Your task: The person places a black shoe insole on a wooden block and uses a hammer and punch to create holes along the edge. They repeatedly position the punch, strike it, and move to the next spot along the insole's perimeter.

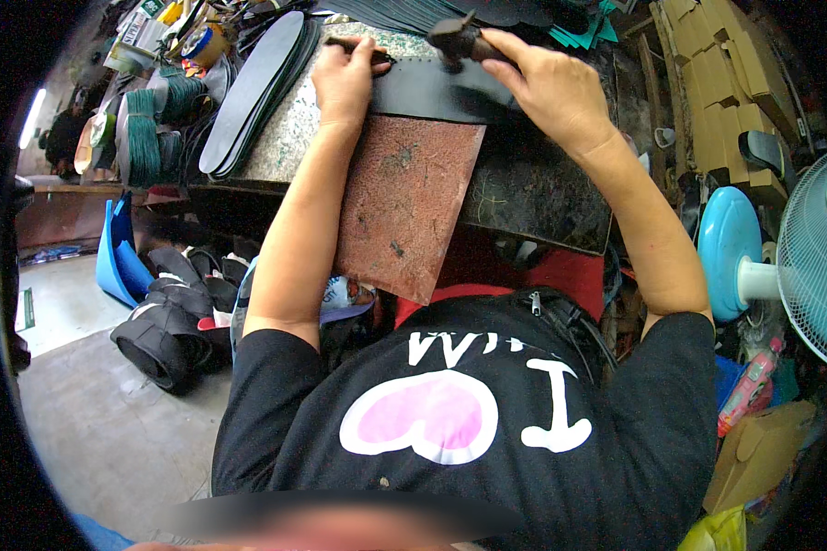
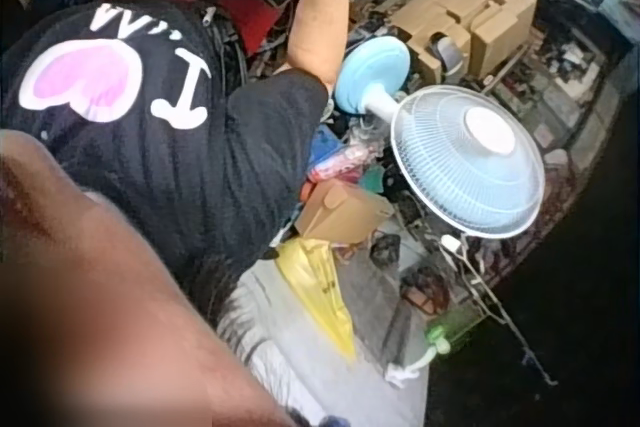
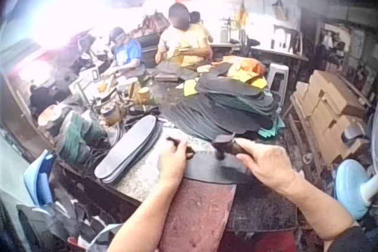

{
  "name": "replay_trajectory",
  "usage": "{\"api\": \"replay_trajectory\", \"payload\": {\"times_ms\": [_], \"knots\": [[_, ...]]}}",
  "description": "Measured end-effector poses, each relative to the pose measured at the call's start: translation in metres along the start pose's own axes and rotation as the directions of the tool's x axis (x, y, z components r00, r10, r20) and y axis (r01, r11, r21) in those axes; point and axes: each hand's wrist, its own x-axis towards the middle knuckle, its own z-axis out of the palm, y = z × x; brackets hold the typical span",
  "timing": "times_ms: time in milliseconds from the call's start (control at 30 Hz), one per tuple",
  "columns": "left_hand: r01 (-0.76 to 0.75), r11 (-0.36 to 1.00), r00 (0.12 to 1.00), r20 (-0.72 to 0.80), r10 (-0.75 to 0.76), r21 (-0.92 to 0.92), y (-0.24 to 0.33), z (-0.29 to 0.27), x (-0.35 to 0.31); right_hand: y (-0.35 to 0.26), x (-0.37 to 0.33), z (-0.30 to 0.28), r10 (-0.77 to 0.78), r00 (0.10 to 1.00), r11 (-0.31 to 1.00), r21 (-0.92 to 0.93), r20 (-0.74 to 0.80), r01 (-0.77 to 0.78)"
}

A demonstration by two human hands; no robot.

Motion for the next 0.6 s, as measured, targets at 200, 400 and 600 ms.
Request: {"api": "replay_trajectory", "payload": {"times_ms": [200, 400, 600], "knots": [[-0.007, 0.999, 0.995, 0.094, 0.011, -0.047, -0.008, -0.003, 0.002, -0.001, -0.004, 0.002, 0.038, 0.997, 0.999, 0.021, 0.063, -0.04], [-0.373, 0.837, 0.926, 0.21, 0.313, 0.4, 0.004, 0.0, -0.001, -0.026, 0.016, -0.058, -0.082, 0.94, 0.861, 0.452, -0.332, 0.235], [-0.533, 0.61, 0.841, 0.292, 0.455, 0.586, 0.004, 0.009, -0.008, -0.019, 0.008, -0.023, 0.08, 0.997, 0.972, 0.218, 0.018, -0.082]]}}
